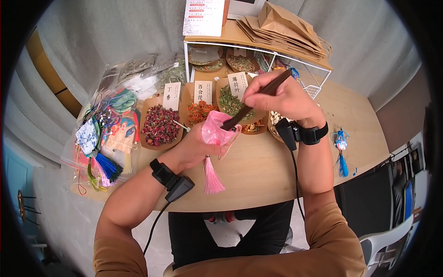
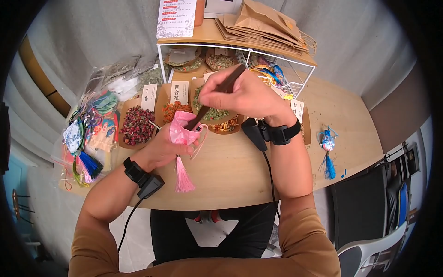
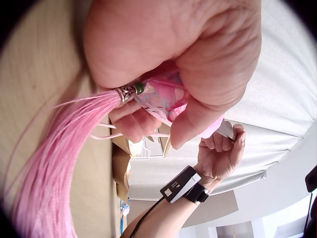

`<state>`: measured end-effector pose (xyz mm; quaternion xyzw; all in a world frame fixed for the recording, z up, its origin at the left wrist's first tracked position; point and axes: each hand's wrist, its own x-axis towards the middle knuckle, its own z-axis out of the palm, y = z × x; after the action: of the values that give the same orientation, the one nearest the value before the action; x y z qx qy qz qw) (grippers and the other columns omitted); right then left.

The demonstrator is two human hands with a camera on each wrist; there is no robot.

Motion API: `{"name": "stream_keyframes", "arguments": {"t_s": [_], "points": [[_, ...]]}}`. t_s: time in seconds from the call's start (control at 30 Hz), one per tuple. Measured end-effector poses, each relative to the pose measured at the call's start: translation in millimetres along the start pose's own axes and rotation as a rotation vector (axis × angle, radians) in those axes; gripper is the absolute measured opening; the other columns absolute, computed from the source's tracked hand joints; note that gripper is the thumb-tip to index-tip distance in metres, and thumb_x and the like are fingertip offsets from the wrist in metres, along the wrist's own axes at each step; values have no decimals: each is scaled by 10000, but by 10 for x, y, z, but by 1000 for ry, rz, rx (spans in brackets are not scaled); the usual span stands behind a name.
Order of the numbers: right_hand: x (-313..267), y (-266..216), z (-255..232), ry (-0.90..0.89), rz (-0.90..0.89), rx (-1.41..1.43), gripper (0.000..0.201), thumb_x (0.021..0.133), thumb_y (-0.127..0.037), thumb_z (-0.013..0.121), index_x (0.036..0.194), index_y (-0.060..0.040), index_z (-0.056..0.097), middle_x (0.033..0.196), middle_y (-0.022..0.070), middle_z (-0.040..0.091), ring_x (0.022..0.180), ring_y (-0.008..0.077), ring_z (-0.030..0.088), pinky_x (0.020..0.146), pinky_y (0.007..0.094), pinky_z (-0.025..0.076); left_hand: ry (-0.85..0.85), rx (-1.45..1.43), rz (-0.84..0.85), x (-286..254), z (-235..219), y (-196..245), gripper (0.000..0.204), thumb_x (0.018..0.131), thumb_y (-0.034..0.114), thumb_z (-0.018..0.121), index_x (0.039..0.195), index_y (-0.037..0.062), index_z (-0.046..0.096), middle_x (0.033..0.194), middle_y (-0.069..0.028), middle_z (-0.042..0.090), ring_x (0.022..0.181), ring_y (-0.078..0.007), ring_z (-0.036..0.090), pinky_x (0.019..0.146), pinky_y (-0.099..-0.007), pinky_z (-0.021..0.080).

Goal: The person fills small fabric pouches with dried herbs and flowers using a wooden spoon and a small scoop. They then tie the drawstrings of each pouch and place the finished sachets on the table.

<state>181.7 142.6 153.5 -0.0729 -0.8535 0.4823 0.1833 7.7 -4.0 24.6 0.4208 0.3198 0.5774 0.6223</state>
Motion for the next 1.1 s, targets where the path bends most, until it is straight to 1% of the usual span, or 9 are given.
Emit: {"name": "stream_keyframes", "arguments": {"t_s": [0.17, 0.27, 0.3, 0.43, 0.53, 0.67, 0.77, 0.87, 1.1], "points": [[44, 155, -153, 285, 57, -203, 115, 832, -126, 705, 862, -14, 709, 626, -17, 612, 583, 57, 528, 537, 232, 420, 3, 50, -3, 24, -110, -111, 583, 742, 44, 799, 1248, 66, 512, 1091, 4, 596, 996, -103, 575, 843, -275, 489], [87, 295, -151, 272, 44, -422, 143, 782, -131, 725, 804, 9, 707, 594, 44, 634, 535, 105, 555, 509, 266, 436, -3, 51, -20, 32, -114, -117, 580, 739, 58, 808, 1240, 68, 517, 1093, 8, 598, 995, -102, 575, 851, -271, 487], [92, 259, -105, 256, 55, -445, 163, 748, -136, 731, 781, 22, 707, 651, 119, 669, 570, 159, 613, 552, 303, 474, -3, 59, -29, 27, -112, -109, 575, 740, 50, 799, 1242, 59, 519, 1108, 5, 593, 1010, -101, 569, 870, -275, 475], [149, 310, -5, 79, 112, -542, 180, 759, -149, 734, 818, 20, 712, 696, 172, 675, 620, 264, 651, 629, 344, 510, -2, 76, -45, 7, -106, -83, 568, 739, 36, 784, 1244, 42, 524, 1137, -2, 584, 1041, -99, 555, 908, -284, 452], [189, 428, 25, 55, 57, -601, 175, 774, -154, 734, 819, 14, 710, 706, 181, 673, 647, 292, 659, 651, 358, 515, -12, 61, -45, 11, -104, -90, 578, 734, 40, 790, 1246, 42, 523, 1139, -1, 582, 1045, -99, 552, 912, -282, 449], [219, 431, 40, 172, 52, -568, 162, 793, -140, 722, 840, 14, 711, 705, 172, 676, 641, 269, 665, 642, 345, 518, -19, 64, -41, 7, -88, -75, 562, 740, 47, 796, 1227, 65, 516, 1100, -4, 591, 981, -110, 581, 835, -277, 492], [209, 439, -9, 248, 57, -553, 168, 795, -143, 725, 847, 16, 713, 694, 163, 676, 611, 240, 657, 618, 328, 517, -16, 40, -37, 8, -84, -85, 565, 739, 45, 794, 1230, 63, 515, 1099, -4, 591, 978, -109, 580, 834, -274, 490], [195, 452, -53, 272, 80, -573, 104, 799, -76, 723, 860, 8, 721, 712, 90, 699, 602, 113, 616, 575, 269, 479, -20, 56, -34, 15, -95, -84, 564, 739, 41, 792, 1230, 61, 516, 1101, -2, 591, 985, -109, 579, 845, -276, 487], [239, 587, -57, 214, 135, -442, 79, 771, -64, 746, 813, 2, 736, 705, 75, 700, 606, 89, 601, 575, 253, 470, -24, 59, -32, 14, -101, -96, 559, 741, 29, 780, 1232, 58, 516, 1119, -4, 587, 1009, -109, 572, 879, -280, 477]]}}
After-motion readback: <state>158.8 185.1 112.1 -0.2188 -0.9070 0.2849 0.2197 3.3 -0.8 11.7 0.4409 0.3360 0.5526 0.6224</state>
